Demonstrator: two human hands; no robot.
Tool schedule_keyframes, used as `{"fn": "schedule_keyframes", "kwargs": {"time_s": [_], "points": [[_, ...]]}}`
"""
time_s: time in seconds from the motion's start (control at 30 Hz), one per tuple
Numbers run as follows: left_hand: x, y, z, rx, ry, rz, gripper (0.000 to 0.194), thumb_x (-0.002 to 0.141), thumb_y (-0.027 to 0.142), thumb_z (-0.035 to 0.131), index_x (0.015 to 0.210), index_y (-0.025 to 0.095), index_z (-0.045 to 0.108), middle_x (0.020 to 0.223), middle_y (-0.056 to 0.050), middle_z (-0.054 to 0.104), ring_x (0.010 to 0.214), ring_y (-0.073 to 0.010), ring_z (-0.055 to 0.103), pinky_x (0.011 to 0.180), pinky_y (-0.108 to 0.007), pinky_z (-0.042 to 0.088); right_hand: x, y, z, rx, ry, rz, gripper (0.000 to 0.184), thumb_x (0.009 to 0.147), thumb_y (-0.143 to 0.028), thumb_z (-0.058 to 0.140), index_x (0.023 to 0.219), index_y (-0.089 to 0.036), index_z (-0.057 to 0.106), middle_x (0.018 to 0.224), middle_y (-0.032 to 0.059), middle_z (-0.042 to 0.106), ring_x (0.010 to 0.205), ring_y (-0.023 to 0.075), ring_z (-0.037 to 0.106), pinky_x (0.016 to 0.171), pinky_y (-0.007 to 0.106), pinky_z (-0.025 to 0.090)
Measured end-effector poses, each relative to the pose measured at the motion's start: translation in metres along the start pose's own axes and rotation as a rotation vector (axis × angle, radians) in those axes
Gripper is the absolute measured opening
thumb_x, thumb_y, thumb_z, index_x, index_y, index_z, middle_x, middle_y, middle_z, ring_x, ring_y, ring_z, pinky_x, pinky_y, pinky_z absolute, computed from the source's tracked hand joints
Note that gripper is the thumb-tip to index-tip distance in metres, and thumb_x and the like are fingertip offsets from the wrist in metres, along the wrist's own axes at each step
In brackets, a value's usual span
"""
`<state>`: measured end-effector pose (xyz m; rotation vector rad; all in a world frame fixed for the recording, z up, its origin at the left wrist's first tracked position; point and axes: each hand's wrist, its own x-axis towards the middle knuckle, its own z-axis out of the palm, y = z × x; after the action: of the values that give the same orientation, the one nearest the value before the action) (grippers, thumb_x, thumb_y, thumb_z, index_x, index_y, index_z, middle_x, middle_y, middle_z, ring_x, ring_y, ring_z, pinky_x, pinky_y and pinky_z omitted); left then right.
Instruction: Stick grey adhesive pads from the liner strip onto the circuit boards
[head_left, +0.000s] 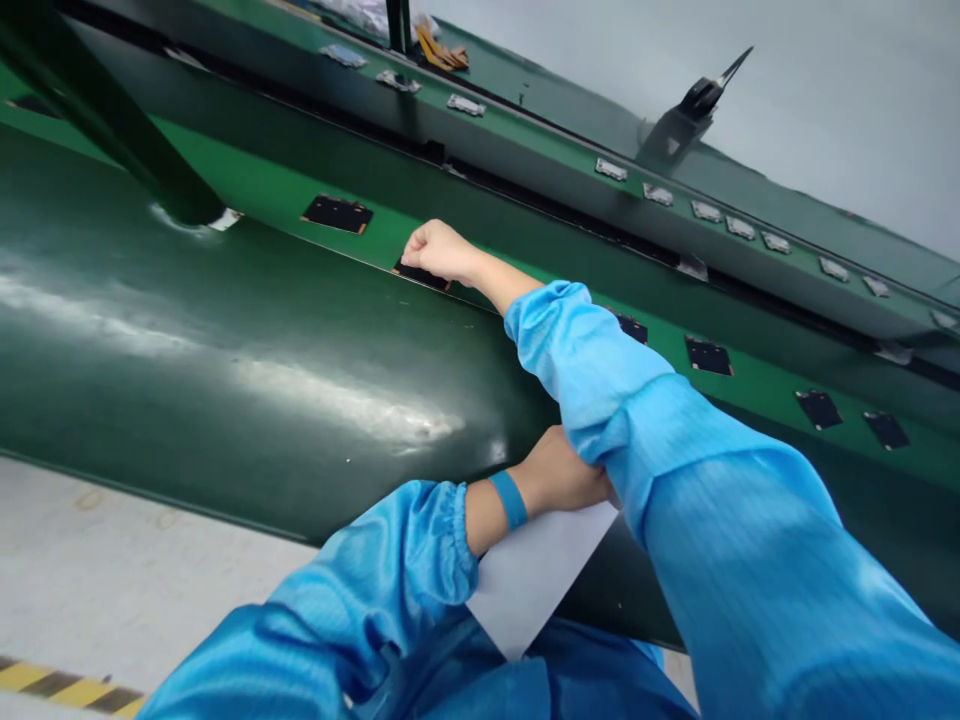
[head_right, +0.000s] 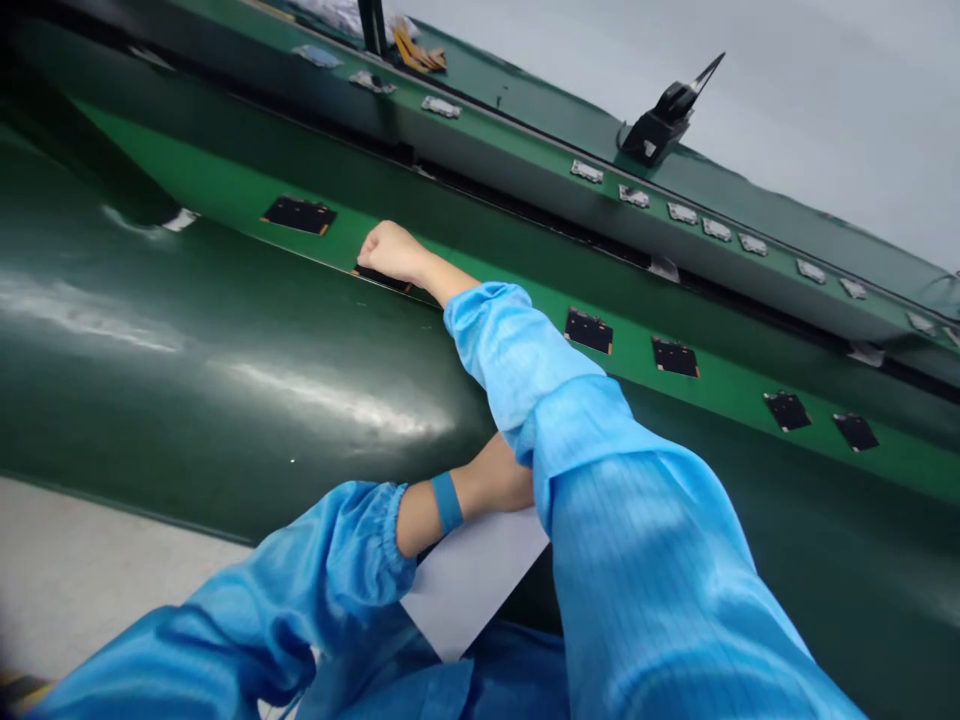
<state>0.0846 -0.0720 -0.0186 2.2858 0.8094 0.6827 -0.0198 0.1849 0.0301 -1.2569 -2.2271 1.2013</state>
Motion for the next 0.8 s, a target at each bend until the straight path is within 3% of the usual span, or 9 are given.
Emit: {"fn": "schedule_keyframes", "kwargs": {"time_s": [0.13,0.4,0.63,0.8], "points": [[-0.002,0.001,0.001,0.021,0.019,0.112,0.028,0.103,0.037,0.062,0.089,0.019,0.078,0.110,-0.018,0.079,0.118,-0.0369,0.071,0.110,-0.050,0.054,0.004,0.002,0.005,-0.048,-0.037,0.006,0.018,0.089,-0.010,0.067,0.072,-0.014,0.068,0.065,0.0024,0.059,0.065,0.0145,0.052,0.066,0.030,0.054],[0.000,0.002,0.006,0.036,-0.059,0.087,0.029,0.100,0.038,0.064,0.083,0.018,0.076,0.098,-0.015,0.078,0.104,-0.0338,0.074,0.091,-0.046,0.062,0.000,0.012,0.003,-0.056,-0.059,0.033,0.016,0.086,-0.009,0.065,0.072,-0.016,0.065,0.066,0.0017,0.060,0.063,0.0155,0.051,0.071,0.035,0.052],[-0.001,0.009,0.000,0.101,-0.040,0.042,0.015,0.096,0.028,0.064,0.095,0.019,0.076,0.100,-0.011,0.079,0.097,-0.0296,0.076,0.077,-0.038,0.060,-0.024,0.037,0.003,-0.299,0.107,-0.221,0.016,0.098,-0.013,0.055,0.085,-0.021,0.054,0.080,0.0008,0.065,0.076,0.0160,0.057,0.077,0.031,0.042],[0.000,0.012,-0.008,0.110,-0.092,0.020,0.019,0.098,0.026,0.060,0.101,0.018,0.076,0.110,-0.012,0.080,0.101,-0.0312,0.078,0.076,-0.039,0.059,-0.031,0.057,-0.004,-0.372,0.231,-0.254,0.011,0.099,-0.016,0.051,0.092,-0.023,0.055,0.085,0.0014,0.066,0.079,0.0178,0.059,0.080,0.031,0.043]]}}
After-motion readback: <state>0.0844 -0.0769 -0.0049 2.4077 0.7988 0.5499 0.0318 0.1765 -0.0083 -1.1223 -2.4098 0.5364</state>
